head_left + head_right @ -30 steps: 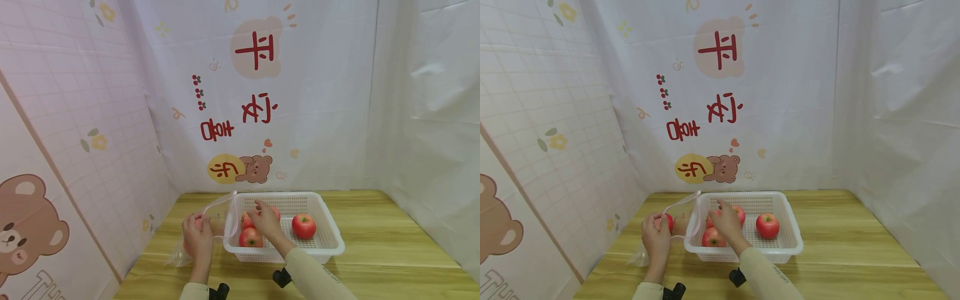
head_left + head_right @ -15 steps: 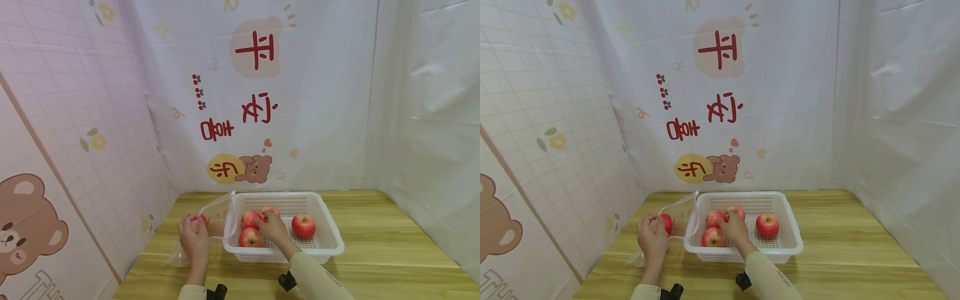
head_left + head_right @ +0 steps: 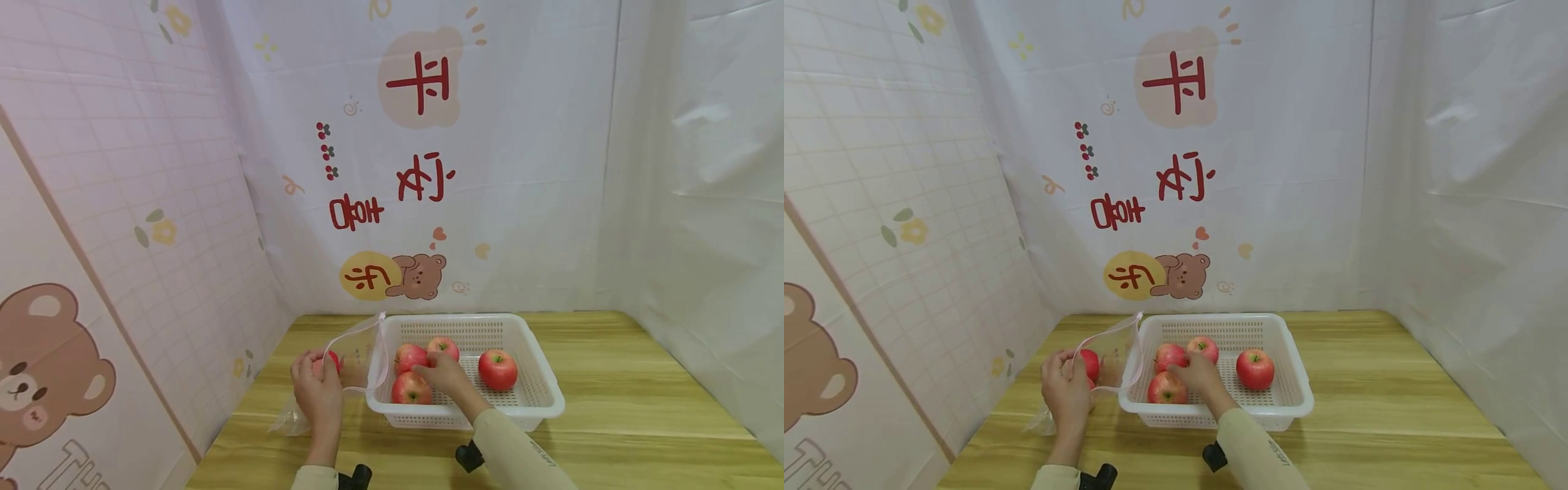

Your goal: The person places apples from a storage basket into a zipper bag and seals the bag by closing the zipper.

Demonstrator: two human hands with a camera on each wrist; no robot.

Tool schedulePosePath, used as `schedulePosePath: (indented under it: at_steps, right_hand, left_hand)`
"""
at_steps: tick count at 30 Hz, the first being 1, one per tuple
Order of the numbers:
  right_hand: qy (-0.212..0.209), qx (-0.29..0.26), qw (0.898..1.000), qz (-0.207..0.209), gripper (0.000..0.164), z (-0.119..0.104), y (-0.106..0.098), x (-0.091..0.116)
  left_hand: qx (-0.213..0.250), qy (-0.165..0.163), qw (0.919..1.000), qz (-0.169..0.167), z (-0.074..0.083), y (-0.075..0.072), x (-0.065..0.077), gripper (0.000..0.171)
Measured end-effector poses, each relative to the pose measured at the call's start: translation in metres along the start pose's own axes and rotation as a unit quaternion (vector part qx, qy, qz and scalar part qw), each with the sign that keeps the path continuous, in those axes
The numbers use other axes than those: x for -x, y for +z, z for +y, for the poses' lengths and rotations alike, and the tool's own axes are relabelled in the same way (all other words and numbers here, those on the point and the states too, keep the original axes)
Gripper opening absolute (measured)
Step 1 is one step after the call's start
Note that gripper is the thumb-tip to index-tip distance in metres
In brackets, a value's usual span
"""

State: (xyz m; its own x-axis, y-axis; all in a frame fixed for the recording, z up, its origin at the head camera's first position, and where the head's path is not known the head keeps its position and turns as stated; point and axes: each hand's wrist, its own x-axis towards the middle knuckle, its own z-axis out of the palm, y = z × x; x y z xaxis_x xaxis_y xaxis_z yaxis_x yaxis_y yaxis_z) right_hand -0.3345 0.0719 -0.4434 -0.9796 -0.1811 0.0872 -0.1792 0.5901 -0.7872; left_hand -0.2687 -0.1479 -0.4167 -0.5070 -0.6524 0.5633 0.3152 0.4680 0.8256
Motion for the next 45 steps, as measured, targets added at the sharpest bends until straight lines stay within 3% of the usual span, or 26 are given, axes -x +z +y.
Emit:
schedulePosePath:
  at_steps: [9, 13, 22, 30, 40, 45]
  right_hand:
    - [-0.029, 0.029, 0.997, -0.067, 0.056, 0.004, 0.002, 0.000]
    - [-0.016, 0.035, 0.994, -0.105, 0.059, 0.001, 0.001, 0.002]
    - [-0.015, 0.017, 0.992, -0.128, 0.053, -0.003, 0.001, 0.005]
    - [-0.006, 0.017, 0.985, -0.173, 0.048, -0.005, 0.000, 0.010]
    - [-0.012, 0.036, 0.983, -0.182, 0.050, -0.002, 0.001, 0.009]
    - [-0.029, 0.053, 0.983, -0.171, 0.042, -0.002, 0.003, 0.006]
  left_hand:
    - [-0.001, 0.001, 1.0000, -0.004, -0.002, 0.002, 0.000, 0.004]
    - [-0.001, -0.003, 1.0000, -0.005, -0.002, 0.002, 0.001, 0.004]
    - [-0.002, -0.006, 0.9999, -0.012, -0.001, 0.001, 0.001, 0.005]
    - [0.000, -0.003, 0.9999, -0.010, -0.002, 0.002, 0.002, 0.005]
    - [0.005, 0.000, 0.9999, -0.010, -0.001, 0.003, 0.002, 0.005]
    - [0.000, -0.004, 0.9999, -0.011, -0.002, 0.003, 0.001, 0.006]
